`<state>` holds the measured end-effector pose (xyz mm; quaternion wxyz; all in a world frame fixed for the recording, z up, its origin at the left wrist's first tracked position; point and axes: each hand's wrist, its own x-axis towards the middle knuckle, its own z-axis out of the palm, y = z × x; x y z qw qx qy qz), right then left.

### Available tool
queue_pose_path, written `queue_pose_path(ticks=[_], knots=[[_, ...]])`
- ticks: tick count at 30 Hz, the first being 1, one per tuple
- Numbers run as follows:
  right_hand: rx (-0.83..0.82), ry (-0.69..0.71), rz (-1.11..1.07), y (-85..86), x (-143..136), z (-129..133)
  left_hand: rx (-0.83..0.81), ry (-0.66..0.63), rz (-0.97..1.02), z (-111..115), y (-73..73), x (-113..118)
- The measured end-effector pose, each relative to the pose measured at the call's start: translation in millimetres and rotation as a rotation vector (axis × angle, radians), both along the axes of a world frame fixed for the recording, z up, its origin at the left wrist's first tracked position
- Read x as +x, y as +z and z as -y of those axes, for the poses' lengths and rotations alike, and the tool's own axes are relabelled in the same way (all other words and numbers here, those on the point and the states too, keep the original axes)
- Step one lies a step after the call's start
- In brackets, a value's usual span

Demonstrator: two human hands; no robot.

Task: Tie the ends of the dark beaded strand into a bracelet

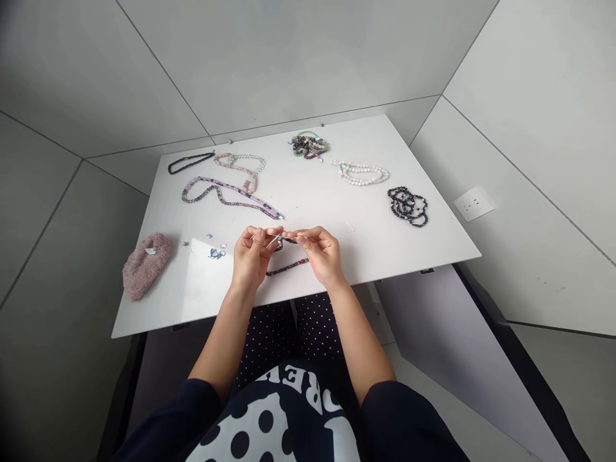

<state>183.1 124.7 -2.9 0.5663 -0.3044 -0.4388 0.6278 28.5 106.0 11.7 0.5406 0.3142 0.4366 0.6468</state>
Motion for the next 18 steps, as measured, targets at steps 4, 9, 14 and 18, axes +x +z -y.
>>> queue_pose_path(ticks=[4,9,14,18], knots=[[-0.045,0.002,-0.078,0.6,1.2,-1.2,0.024,0.023,0.110,-3.1,-1.4,1.6],[-0.080,-0.002,-0.052,1.3,0.7,-1.2,0.096,0.079,0.063,-4.8,3.3,2.6],[-0.080,-0.022,-0.060,0.4,-0.5,-1.2,0.169,0.074,-0.093,-2.8,7.4,-3.2],[-0.096,-0.067,-0.049,-2.9,-0.6,-2.7,0.205,0.085,-0.163,-4.3,6.1,-15.2]])
